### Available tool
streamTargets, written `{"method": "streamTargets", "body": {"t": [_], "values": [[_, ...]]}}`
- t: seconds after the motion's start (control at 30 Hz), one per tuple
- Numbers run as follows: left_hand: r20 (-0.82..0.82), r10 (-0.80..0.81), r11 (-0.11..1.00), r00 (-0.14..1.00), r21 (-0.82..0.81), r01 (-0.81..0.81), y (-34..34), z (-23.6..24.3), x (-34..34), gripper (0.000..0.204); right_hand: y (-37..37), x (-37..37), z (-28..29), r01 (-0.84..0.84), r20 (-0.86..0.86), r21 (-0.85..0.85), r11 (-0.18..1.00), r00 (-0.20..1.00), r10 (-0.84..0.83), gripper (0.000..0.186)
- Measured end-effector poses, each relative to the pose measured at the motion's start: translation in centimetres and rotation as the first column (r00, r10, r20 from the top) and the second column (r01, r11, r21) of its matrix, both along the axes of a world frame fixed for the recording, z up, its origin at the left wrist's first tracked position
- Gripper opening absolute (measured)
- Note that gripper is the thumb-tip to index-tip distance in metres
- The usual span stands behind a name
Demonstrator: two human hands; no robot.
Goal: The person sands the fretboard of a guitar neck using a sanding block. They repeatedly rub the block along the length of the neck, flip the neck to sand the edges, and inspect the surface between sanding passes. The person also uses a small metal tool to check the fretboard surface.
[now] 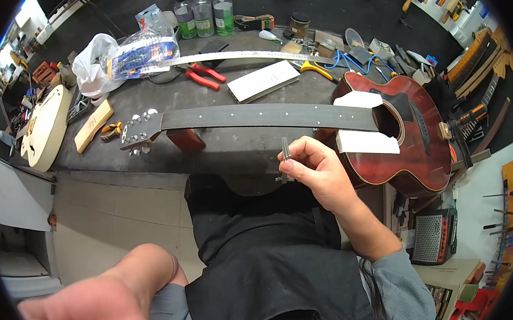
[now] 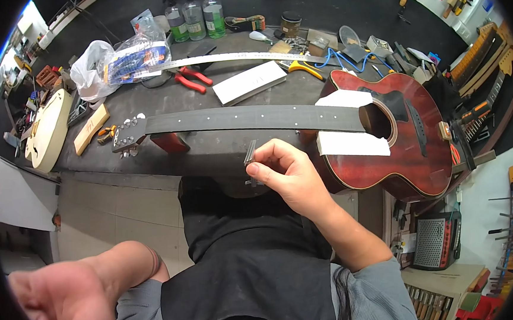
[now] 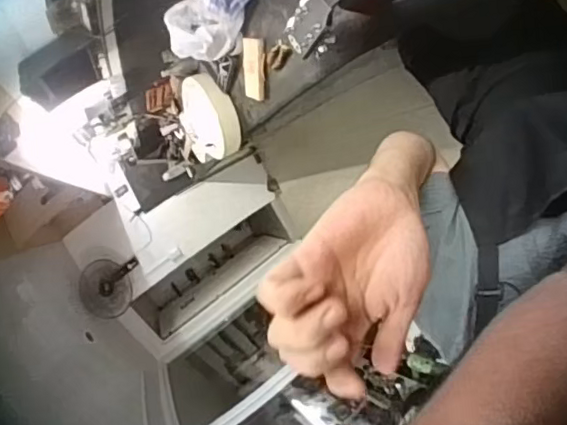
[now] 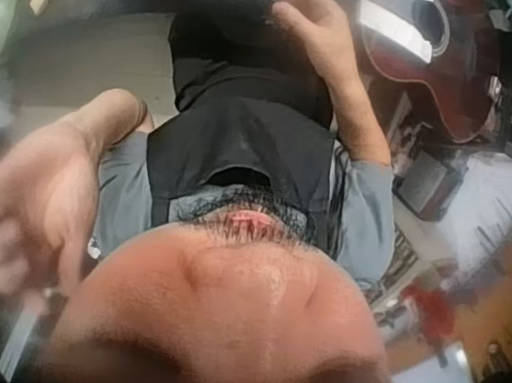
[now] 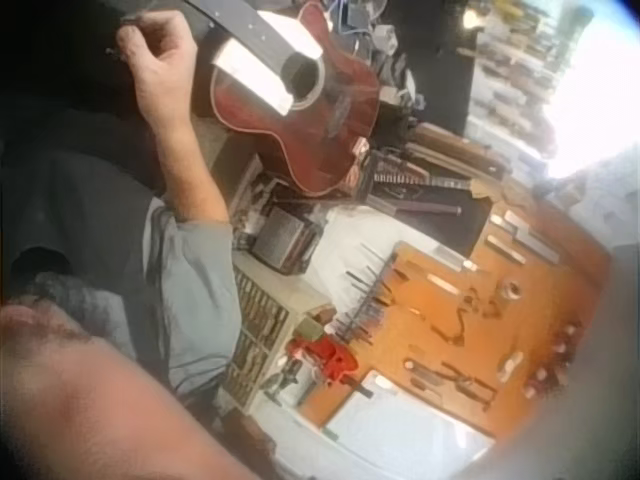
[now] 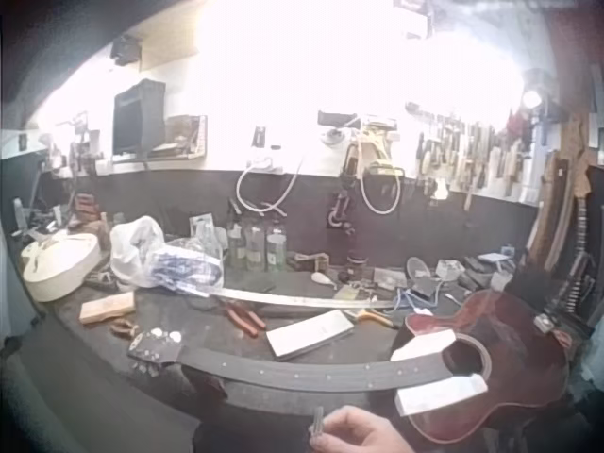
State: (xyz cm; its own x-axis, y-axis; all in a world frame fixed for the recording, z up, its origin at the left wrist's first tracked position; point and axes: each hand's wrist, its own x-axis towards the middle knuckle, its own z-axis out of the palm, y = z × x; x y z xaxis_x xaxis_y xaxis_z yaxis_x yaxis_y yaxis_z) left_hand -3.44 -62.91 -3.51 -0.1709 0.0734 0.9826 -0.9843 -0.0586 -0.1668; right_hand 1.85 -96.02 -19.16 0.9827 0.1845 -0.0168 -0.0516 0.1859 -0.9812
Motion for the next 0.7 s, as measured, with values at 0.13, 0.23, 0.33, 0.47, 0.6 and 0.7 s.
{"method": "streamTargets", "body": {"t": [0.13,0.23,0.33,0.47,0.6,0.7], "values": [[-0.202,-0.044,0.958,0.978,-0.285,-0.016,-2.6,-6.5,3.0,0.024,2.0,0.6,0.0,-0.047,0.073,0.124,0.991,0.997,0.038,0.012],[-0.803,0.246,0.943,0.542,0.328,0.058,-6.0,-13.9,4.7,0.019,2.7,0.5,-0.4,-0.036,0.055,0.191,0.981,0.998,0.026,0.010],[-0.925,0.107,0.948,0.363,0.206,0.244,-9.3,-17.8,5.3,0.032,3.4,0.4,-1.6,-0.043,0.083,0.250,0.967,0.996,0.023,0.010],[-0.977,-0.199,0.909,0.071,-0.157,0.387,-10.2,-19.9,5.5,0.017,4.6,0.5,-2.2,-0.035,0.124,0.251,0.967,0.992,0.004,0.013],[-0.947,-0.321,0.860,-0.008,-0.295,0.416,-9.6,-20.0,5.6,0.019,5.1,0.7,-2.3,-0.039,0.142,0.240,0.970,0.990,0.005,0.014],[-0.958,-0.276,0.833,-0.084,-0.282,0.476,-8.3,-21.0,6.2,0.014,4.8,1.0,-2.7,-0.089,0.121,0.224,0.971,0.991,0.063,0.016]]}}
